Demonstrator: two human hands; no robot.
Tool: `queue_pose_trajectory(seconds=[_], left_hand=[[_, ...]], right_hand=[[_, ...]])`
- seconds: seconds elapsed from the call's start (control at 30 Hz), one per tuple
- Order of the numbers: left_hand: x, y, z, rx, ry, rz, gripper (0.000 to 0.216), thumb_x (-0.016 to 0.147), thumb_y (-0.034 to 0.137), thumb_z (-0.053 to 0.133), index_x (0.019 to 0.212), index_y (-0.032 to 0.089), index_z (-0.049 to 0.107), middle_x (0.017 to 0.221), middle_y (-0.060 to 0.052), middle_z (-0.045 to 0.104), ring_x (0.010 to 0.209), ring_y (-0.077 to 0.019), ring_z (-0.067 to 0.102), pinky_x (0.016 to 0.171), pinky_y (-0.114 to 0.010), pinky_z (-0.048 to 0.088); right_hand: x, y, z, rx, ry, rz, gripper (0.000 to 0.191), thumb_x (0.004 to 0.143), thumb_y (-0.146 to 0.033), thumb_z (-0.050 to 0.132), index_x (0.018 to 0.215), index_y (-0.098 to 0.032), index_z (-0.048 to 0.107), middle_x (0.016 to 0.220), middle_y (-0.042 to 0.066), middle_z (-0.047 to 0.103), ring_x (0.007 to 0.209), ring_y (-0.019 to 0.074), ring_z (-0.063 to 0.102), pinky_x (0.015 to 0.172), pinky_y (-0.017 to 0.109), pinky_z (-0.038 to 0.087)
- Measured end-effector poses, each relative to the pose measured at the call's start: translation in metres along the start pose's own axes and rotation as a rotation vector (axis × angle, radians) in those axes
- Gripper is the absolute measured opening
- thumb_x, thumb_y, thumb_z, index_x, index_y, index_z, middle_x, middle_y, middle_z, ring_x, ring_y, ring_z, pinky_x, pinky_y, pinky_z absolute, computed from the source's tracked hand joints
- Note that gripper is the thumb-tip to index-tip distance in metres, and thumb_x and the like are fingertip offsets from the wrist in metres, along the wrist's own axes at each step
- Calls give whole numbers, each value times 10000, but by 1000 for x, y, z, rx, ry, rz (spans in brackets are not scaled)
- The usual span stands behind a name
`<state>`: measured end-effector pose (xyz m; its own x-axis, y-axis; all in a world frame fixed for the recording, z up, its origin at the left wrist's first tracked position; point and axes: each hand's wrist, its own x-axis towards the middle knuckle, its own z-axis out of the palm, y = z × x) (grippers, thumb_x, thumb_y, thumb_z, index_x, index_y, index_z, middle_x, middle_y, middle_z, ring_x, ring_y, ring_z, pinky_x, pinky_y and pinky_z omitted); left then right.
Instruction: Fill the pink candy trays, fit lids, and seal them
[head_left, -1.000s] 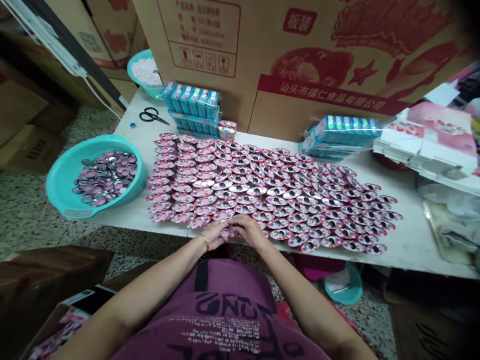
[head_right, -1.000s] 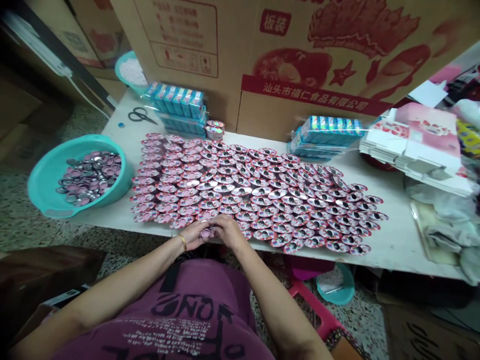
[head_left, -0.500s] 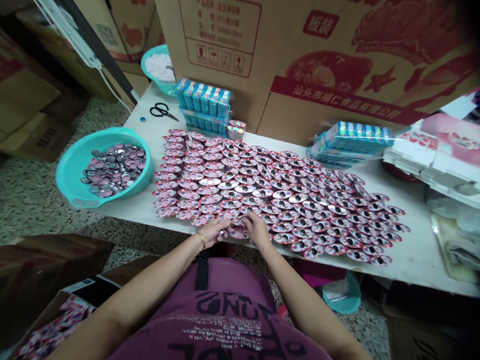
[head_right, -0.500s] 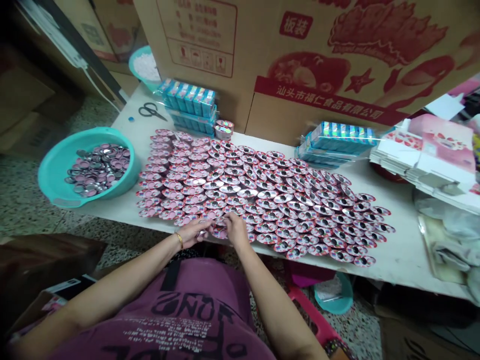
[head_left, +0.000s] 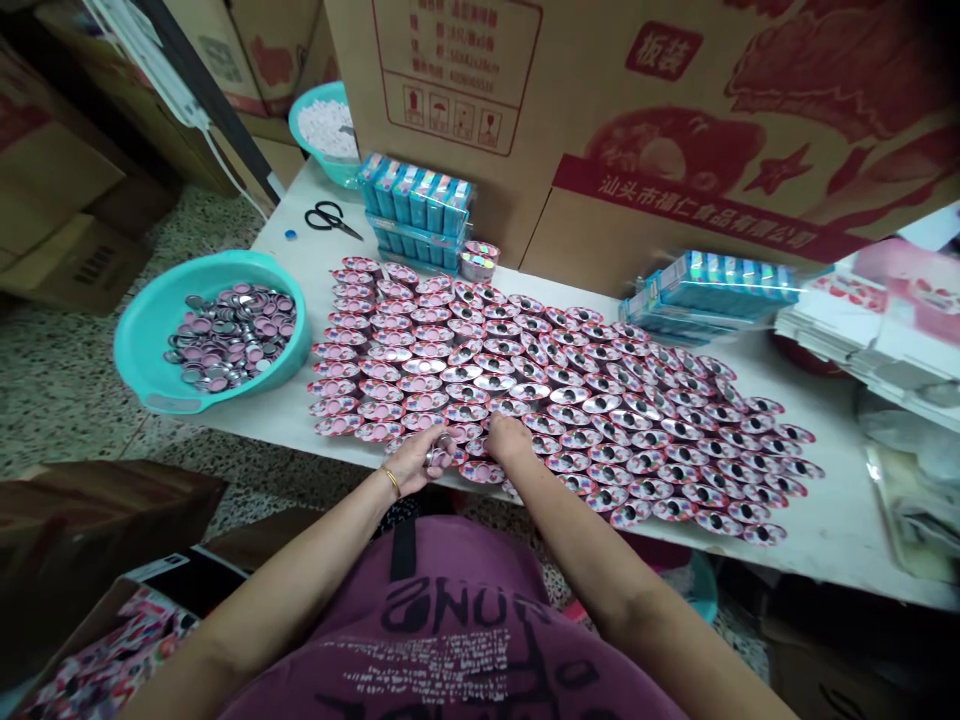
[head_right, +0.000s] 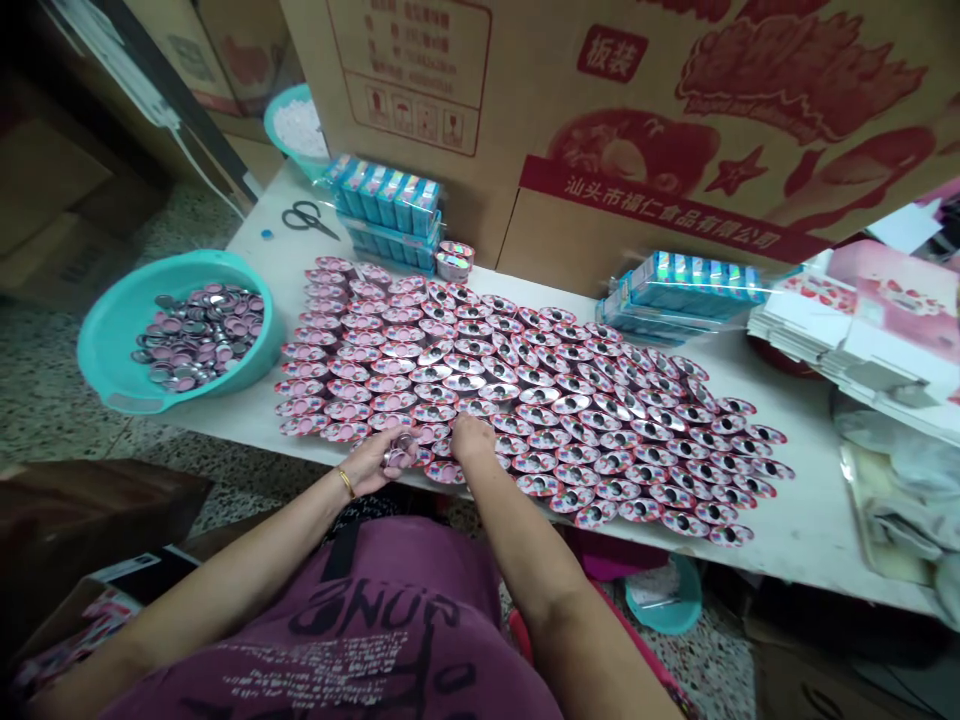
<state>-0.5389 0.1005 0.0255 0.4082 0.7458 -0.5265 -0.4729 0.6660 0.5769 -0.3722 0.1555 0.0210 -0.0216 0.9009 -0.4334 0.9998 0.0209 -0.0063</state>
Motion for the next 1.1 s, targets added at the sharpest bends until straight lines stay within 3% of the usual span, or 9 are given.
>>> queue_pose_trajectory(seconds=[0.13,0.27,0.37,0.5,0.7,0.83,0.93,1.03,1.1], left_hand=[[7,-1,-3,-56,-3,-62,321,706,350,556,932,122,544,709,-26,500,485,-30,432,331,-106,189],[13,-7,-2,-54,-13,-11,272,678,323,606,860,132,543,628,8,476,426,-12,389,323,-101,159],[16,-13,2,-57,-52,-50,257,659,333,624,797,132,539,548,35,439,383,-10,357,314,-111,143],[20,-21,7,-74,-61,-109,258,646,328,637,754,109,552,551,13,473,400,-21,396,322,-116,193],[32,-26,12,-240,66,-52,161,640,202,651,742,101,578,572,3,503,463,-33,441,344,-106,244],[38,-20,17,-196,101,-1,154,621,127,651,760,91,595,602,-21,548,477,-45,466,353,-119,261],[36,-11,15,-179,128,30,193,608,91,649,793,95,595,619,-24,559,475,-43,468,358,-122,265],[29,-1,8,-199,152,48,209,606,76,645,804,103,586,595,1,531,458,-26,439,353,-107,254],[24,3,4,-207,175,55,225,606,83,649,819,106,581,579,15,504,464,-26,435,352,-101,258]], right_hand=[[-12,6,-4,189,99,-108,252,686,-268,569,920,-178,549,824,69,609,794,197,558,655,273,396],[-30,-2,-2,595,250,-442,162,748,-304,525,864,-207,584,781,12,580,739,121,525,671,220,381],[-36,-8,1,720,237,-559,127,706,-277,581,795,-191,611,763,15,552,726,118,500,658,218,378],[-40,-5,8,831,182,-534,118,663,-245,607,761,-180,611,727,2,526,674,110,472,624,221,376],[-42,-6,23,1228,118,-239,163,692,-304,533,721,-162,609,656,-6,542,587,105,492,574,230,395],[-33,-4,25,1398,55,-133,208,663,-355,547,689,-150,576,589,-13,546,522,107,498,529,233,405],[-20,12,15,1292,147,-49,172,623,-288,576,733,-158,555,624,-10,569,547,114,519,548,234,415],[-7,30,0,778,265,-25,72,637,-202,549,694,-164,567,683,21,595,670,140,549,650,248,406],[1,34,-9,424,248,1,90,663,-179,517,727,-166,580,770,59,612,765,168,558,700,264,393]])
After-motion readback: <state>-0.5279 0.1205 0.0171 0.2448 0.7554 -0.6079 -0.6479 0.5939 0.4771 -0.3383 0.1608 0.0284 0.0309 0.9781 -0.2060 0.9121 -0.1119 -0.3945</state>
